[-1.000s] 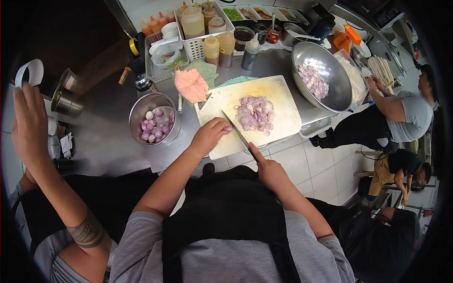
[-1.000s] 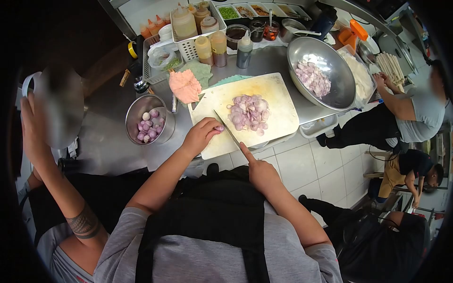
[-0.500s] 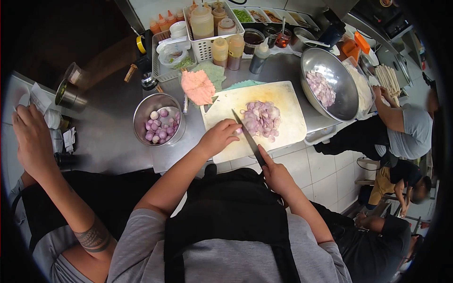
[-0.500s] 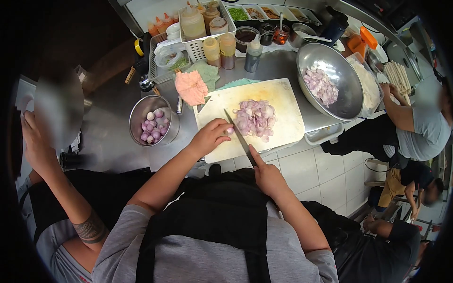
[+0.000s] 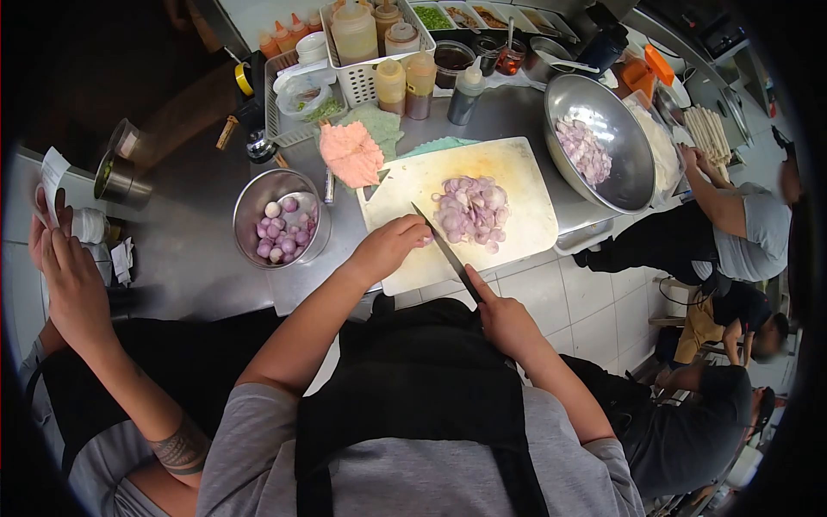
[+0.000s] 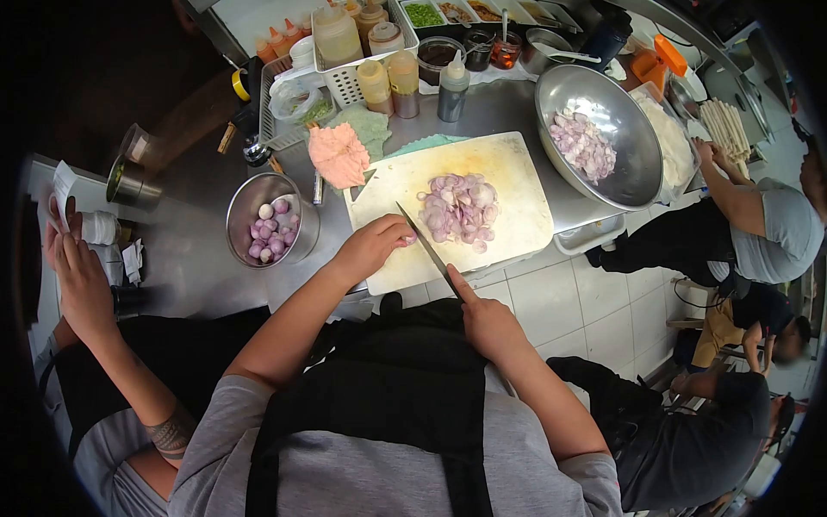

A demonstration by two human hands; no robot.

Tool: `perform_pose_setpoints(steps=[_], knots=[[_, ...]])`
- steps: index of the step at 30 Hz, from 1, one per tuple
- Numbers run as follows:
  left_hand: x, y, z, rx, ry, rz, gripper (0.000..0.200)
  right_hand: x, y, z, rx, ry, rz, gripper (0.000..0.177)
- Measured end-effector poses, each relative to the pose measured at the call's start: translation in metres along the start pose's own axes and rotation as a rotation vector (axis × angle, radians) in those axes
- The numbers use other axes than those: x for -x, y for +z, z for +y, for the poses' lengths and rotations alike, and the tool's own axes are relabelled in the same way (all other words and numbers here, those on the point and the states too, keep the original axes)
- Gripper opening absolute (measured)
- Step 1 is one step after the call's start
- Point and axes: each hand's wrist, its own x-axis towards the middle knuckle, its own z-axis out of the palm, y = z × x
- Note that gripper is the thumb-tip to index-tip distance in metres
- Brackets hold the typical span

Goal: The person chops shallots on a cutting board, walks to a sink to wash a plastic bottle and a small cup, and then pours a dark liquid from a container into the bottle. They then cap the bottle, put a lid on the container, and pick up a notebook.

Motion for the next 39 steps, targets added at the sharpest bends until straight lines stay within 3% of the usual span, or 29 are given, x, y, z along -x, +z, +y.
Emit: perform_pose_setpoints(steps=[11, 19, 25, 27, 33, 39], knots=[[-0.002, -0.006, -0.005, 0.068, -0.084, -0.132, 0.024, 0.002, -0.005, -0.002, 0.013, -0.017, 0.006, 0.074], [0.000, -0.004, -0.006, -0.097, 0.031, -0.046, 0.026, 0.000, 0.001, -0.001, -0.034, -0.039, 0.040, 0.073], [0.000, -0.005, -0.004, -0.077, -0.041, -0.095, 0.028, -0.014, 0.006, -0.005, 0.037, 0.032, -0.006, 0.074], [0.000, -0.003, -0.003, -0.083, -0.028, -0.076, 0.028, 0.005, 0.007, 0.000, -0.054, -0.077, 0.081, 0.075], [0.000, -0.002, -0.003, -0.139, 0.007, -0.044, 0.026, -0.009, 0.006, -0.005, -0.003, -0.010, 0.017, 0.078], [0.003, 0.000, -0.001, -0.134, 0.006, -0.017, 0.024, -0.016, 0.023, -0.004, -0.046, -0.066, 0.085, 0.083]])
